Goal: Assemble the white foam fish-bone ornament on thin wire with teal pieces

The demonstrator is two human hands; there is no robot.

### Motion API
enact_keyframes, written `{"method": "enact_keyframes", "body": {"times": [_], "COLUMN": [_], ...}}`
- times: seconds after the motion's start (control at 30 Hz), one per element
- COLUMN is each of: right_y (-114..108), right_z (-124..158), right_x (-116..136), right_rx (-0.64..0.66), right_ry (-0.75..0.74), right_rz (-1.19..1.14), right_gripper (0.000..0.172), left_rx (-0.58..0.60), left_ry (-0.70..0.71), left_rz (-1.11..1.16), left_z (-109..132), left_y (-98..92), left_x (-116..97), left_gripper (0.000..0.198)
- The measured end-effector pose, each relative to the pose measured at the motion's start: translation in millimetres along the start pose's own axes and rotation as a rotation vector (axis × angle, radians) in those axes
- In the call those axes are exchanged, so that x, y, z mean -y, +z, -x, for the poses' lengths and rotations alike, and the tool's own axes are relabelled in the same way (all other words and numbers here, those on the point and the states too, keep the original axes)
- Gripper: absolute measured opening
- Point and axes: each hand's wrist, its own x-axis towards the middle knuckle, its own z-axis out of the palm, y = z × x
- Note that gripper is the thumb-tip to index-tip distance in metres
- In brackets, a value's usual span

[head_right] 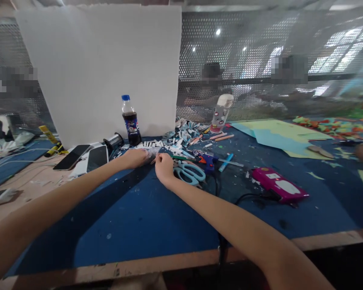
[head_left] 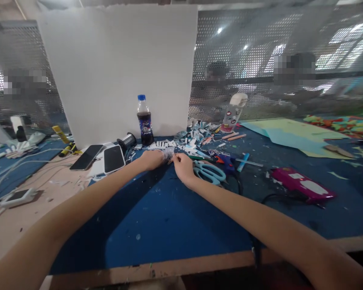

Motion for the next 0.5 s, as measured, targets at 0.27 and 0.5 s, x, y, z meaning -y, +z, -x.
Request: {"method": "enact_keyframes", "body": {"times": [0.27, 0.5], "right_y": [-1, -7], "right_z": [-2, 5], "right_x": [-1, 8], "right_rx": [-0.095, -0.137], "right_ry": [-0.005, -0.073], "right_rz": [-0.008, 0.005], "right_gripper": [0.041, 0.051], "left_rx": [-0.073, -0.060], "left_ry": [0.012, 0.002], "left_rz": [-0.057, -0.158], "left_z": [-46, -82], "left_y": [-65.4, -82.8], "left_x": [-8, -25], "left_gripper": [0.027, 0.028]}}
